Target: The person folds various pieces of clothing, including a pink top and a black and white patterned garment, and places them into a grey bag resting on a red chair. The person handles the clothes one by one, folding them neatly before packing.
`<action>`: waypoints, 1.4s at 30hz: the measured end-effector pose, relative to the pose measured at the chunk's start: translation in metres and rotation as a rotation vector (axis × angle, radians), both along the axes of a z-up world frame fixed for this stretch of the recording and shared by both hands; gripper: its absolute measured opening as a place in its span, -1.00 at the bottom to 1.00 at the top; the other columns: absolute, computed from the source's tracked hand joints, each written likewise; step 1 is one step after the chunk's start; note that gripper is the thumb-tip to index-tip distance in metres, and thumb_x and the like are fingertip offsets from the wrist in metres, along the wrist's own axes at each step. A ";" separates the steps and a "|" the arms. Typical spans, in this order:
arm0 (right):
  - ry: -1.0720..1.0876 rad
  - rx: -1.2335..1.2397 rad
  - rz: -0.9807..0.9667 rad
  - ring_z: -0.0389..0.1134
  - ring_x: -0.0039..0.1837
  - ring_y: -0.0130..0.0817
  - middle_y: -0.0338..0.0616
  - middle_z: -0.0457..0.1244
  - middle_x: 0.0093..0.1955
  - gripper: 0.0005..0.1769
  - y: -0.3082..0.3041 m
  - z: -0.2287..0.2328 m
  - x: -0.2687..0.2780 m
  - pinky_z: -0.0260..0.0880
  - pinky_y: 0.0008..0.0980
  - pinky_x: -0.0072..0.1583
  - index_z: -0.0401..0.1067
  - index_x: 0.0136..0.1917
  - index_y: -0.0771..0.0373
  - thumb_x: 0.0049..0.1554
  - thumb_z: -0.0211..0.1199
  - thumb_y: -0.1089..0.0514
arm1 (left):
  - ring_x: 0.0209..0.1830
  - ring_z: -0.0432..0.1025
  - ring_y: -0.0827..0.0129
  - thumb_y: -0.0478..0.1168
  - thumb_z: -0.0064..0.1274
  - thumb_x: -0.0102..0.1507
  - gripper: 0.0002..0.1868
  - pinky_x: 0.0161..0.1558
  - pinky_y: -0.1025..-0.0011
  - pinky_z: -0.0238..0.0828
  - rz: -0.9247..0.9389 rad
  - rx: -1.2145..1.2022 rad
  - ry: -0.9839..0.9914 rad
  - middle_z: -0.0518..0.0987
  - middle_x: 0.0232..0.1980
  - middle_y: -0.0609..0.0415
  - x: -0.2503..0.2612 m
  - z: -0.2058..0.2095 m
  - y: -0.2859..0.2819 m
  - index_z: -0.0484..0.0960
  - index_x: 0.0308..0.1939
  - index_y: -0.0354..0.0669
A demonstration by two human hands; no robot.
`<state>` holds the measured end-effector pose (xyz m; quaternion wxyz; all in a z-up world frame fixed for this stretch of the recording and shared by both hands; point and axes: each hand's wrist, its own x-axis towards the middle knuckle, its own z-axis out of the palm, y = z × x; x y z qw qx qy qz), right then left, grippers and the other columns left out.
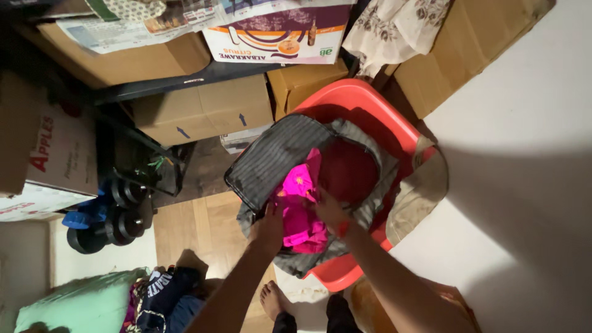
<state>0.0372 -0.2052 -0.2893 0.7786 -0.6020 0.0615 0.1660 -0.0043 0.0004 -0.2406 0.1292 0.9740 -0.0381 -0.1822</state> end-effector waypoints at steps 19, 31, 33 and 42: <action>0.216 -0.087 0.624 0.34 0.40 -0.25 -0.08 0.35 0.37 -0.19 -0.044 -0.030 0.063 0.37 -0.23 0.32 0.28 0.53 0.18 0.02 0.39 0.12 | 0.11 0.55 -0.05 0.29 0.28 0.16 0.07 0.00 0.12 0.57 0.084 0.078 0.074 0.44 0.32 -0.28 -0.010 0.082 -0.027 0.16 0.41 -0.42; -0.525 -1.241 0.365 0.38 0.17 0.19 0.31 0.30 0.17 -0.18 -0.044 -0.007 0.024 0.40 0.05 0.15 0.19 0.24 0.36 -0.04 0.40 -0.22 | -0.07 0.60 0.02 -0.10 0.06 0.28 -0.64 -0.20 0.05 0.56 -0.364 0.160 -0.063 0.63 0.07 -0.09 -0.031 0.004 -0.020 0.62 0.17 0.17; -0.431 -1.408 0.526 0.45 0.14 0.15 0.21 0.39 0.15 -0.61 -0.049 -0.003 0.018 0.42 0.11 0.13 0.22 0.37 0.26 0.40 0.00 -0.01 | -0.12 0.60 -0.02 -0.15 -0.01 0.31 -0.64 -0.24 0.01 0.55 -0.435 0.068 -0.106 0.63 0.01 -0.10 -0.044 -0.009 -0.021 0.62 0.18 0.27; -0.768 -1.403 0.466 0.31 0.40 0.02 0.04 0.23 0.40 -0.45 -0.026 0.022 -0.015 0.46 -0.05 0.27 0.30 0.42 0.16 0.15 0.15 0.15 | 0.31 0.47 0.06 -0.21 -0.10 0.36 -0.74 -0.09 0.20 0.60 -0.295 0.135 -0.215 0.53 0.27 -0.10 -0.012 -0.025 -0.033 0.61 0.07 -0.11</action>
